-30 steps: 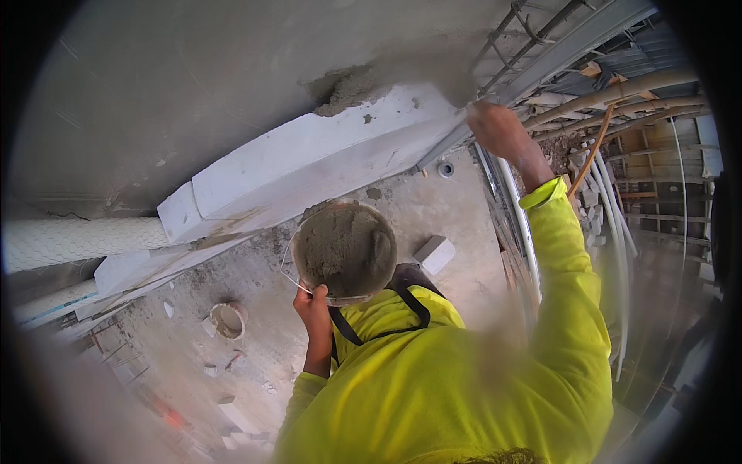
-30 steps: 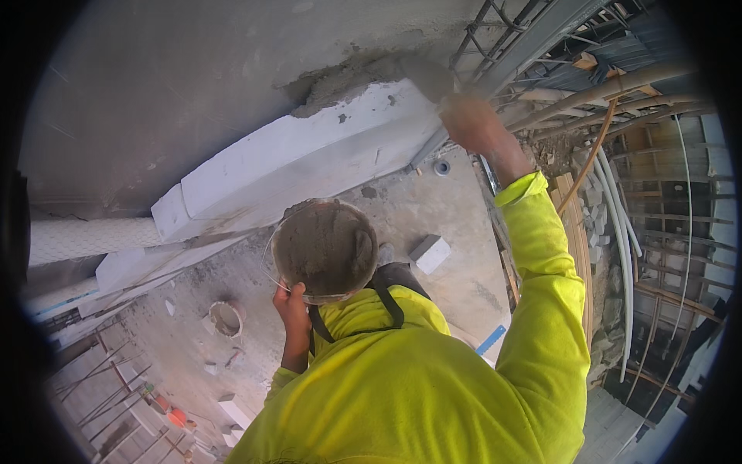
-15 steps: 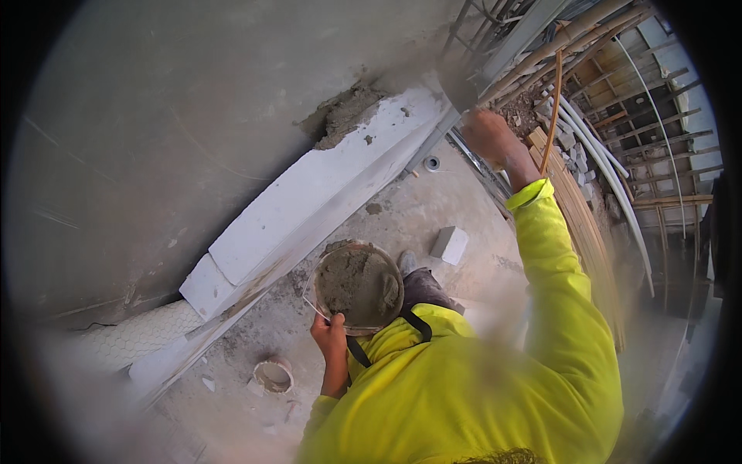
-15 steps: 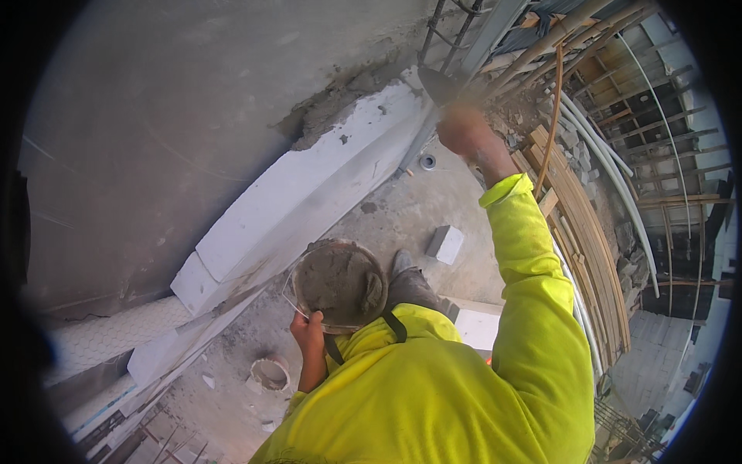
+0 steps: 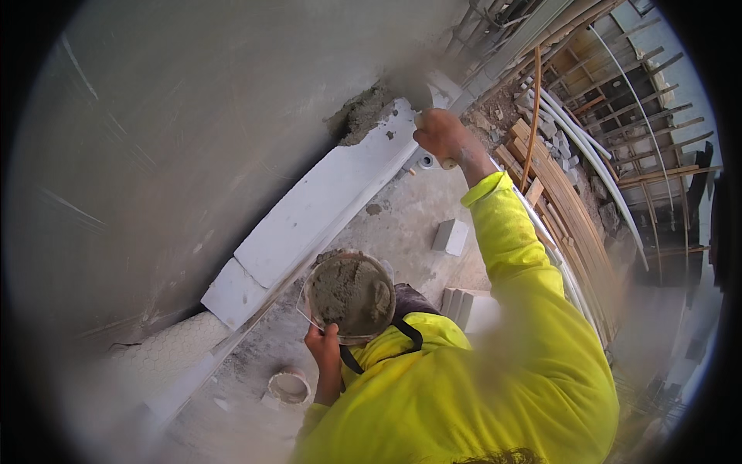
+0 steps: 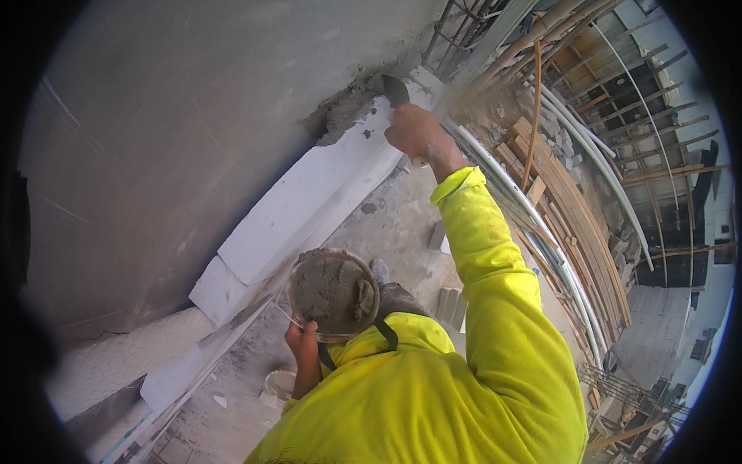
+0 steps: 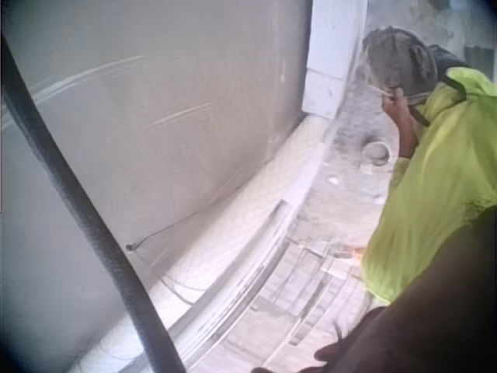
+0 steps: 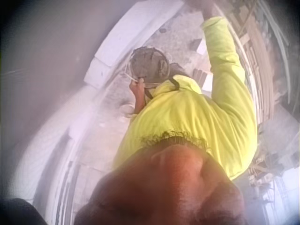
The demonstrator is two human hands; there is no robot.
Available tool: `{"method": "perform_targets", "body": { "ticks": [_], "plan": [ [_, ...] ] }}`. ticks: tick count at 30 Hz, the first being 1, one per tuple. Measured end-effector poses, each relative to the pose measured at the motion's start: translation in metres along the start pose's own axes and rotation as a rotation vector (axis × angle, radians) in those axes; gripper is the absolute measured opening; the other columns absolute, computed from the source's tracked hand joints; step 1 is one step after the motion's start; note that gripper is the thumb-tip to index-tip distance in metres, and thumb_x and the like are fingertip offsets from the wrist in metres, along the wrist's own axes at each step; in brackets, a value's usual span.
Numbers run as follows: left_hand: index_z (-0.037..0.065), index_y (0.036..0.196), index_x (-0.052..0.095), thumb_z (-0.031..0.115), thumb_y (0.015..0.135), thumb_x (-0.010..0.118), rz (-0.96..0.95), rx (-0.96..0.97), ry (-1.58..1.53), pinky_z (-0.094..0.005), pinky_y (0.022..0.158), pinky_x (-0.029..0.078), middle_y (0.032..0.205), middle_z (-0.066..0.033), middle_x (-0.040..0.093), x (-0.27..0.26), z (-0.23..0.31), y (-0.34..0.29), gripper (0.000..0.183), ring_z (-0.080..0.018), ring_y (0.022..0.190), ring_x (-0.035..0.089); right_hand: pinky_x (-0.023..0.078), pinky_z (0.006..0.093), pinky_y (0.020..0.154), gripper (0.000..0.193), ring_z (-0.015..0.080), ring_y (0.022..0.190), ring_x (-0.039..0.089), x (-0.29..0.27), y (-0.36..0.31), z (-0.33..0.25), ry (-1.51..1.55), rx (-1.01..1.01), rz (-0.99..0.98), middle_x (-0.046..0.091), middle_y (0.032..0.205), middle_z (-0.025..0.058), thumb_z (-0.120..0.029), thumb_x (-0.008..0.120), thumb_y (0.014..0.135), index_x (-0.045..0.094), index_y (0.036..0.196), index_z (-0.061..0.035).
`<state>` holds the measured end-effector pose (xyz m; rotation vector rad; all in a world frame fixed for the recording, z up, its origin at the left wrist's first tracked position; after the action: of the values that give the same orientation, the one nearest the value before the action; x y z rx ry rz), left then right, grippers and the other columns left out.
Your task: The person scoops mortar from a bucket with a trowel and applies it to the junction between a vertical insulated pipe and the ceiling. They then secure a wire mesh around the pipe using wire ties.
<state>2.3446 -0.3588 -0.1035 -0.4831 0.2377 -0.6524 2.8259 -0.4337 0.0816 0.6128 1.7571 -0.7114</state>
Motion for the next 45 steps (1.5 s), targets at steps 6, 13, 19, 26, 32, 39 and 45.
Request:
{"method": "perform_targets", "body": {
  "ticks": [6, 13, 19, 26, 32, 39, 45],
  "plan": [
    [-0.005, 0.123, 0.063, 0.004, 0.075, 0.058, 0.068, 0.005, -0.077, -0.0273, 0.085, 0.048, 0.109, -0.0063, 0.069, 0.003, 0.000, -0.004, 0.049, -0.0146, 0.094, 0.062, 0.051, 0.0486, 0.084, 0.027, 0.0455, 0.092, 0.063, 0.018, -0.040, -0.039, 0.106, -0.095, 0.063, 0.063, 0.095, 0.0280, -0.016, 0.060, 0.080, 0.061, 0.098, 0.0041],
    [-0.006, 0.123, 0.063, -0.001, 0.076, 0.057, 0.095, 0.044, -0.164, -0.0265, 0.088, 0.048, 0.111, -0.0061, 0.069, 0.018, 0.002, -0.009, 0.048, -0.0139, 0.096, 0.062, 0.053, 0.0481, 0.083, 0.025, 0.0454, 0.097, 0.064, -0.012, -0.004, 0.032, -0.126, 0.096, 0.185, 0.062, 0.106, 0.0294, -0.008, 0.056, 0.080, 0.064, 0.098, 0.0067],
    [-0.006, 0.121, 0.064, -0.001, 0.077, 0.056, 0.127, 0.013, -0.223, -0.0270, 0.089, 0.047, 0.110, -0.0057, 0.069, 0.030, -0.005, -0.011, 0.045, -0.0139, 0.097, 0.062, 0.054, 0.0477, 0.084, 0.027, 0.0425, 0.093, 0.066, 0.008, -0.007, -0.013, -0.219, -0.003, -0.096, 0.063, 0.103, 0.0277, -0.004, 0.054, 0.080, 0.062, 0.104, 0.0070],
    [-0.006, 0.124, 0.062, -0.003, 0.077, 0.055, 0.187, -0.040, -0.215, -0.0269, 0.085, 0.049, 0.110, -0.0082, 0.068, 0.043, 0.000, -0.016, 0.047, -0.0155, 0.094, 0.064, 0.052, 0.0492, 0.081, 0.028, 0.0450, 0.091, 0.064, -0.008, -0.031, 0.022, -0.120, -0.040, 0.100, 0.062, 0.099, 0.0247, -0.006, 0.057, 0.079, 0.060, 0.106, 0.0018],
    [-0.004, 0.124, 0.063, -0.003, 0.077, 0.055, 0.250, -0.086, -0.254, -0.0271, 0.082, 0.050, 0.110, -0.0078, 0.068, 0.050, -0.008, -0.018, 0.047, -0.0154, 0.093, 0.064, 0.051, 0.0480, 0.081, 0.028, 0.0427, 0.091, 0.064, -0.005, -0.024, 0.002, 0.013, -0.196, -0.183, 0.065, 0.088, 0.0268, -0.016, 0.063, 0.078, 0.061, 0.097, 0.0046],
    [-0.005, 0.126, 0.061, -0.002, 0.080, 0.057, 0.268, -0.021, -0.321, -0.0274, 0.078, 0.051, 0.109, -0.0078, 0.068, 0.050, -0.029, -0.024, 0.047, -0.0152, 0.092, 0.064, 0.052, 0.0454, 0.079, 0.038, 0.0424, 0.089, 0.064, -0.005, -0.047, -0.001, 0.193, -0.398, -0.011, 0.064, 0.101, 0.0240, -0.011, 0.068, 0.080, 0.062, 0.114, 0.0037],
    [-0.005, 0.128, 0.059, -0.001, 0.082, 0.057, 0.279, -0.001, -0.353, -0.0268, 0.078, 0.051, 0.110, -0.0077, 0.068, 0.053, -0.031, -0.031, 0.046, -0.0152, 0.092, 0.064, 0.053, 0.0457, 0.076, 0.040, 0.0382, 0.088, 0.065, -0.010, -0.033, 0.014, 0.003, -0.665, -0.121, 0.061, 0.101, 0.0179, -0.006, 0.067, 0.084, 0.059, 0.123, -0.0015]
  ]
}}
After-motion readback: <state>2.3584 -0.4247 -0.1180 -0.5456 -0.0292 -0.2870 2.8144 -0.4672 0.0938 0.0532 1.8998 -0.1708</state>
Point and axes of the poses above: each hand's wrist, its own y-axis towards the middle knuckle, its own x-axis out of the palm, z = x × y, the point moved 6 cm from there along y, towards the middle knuckle
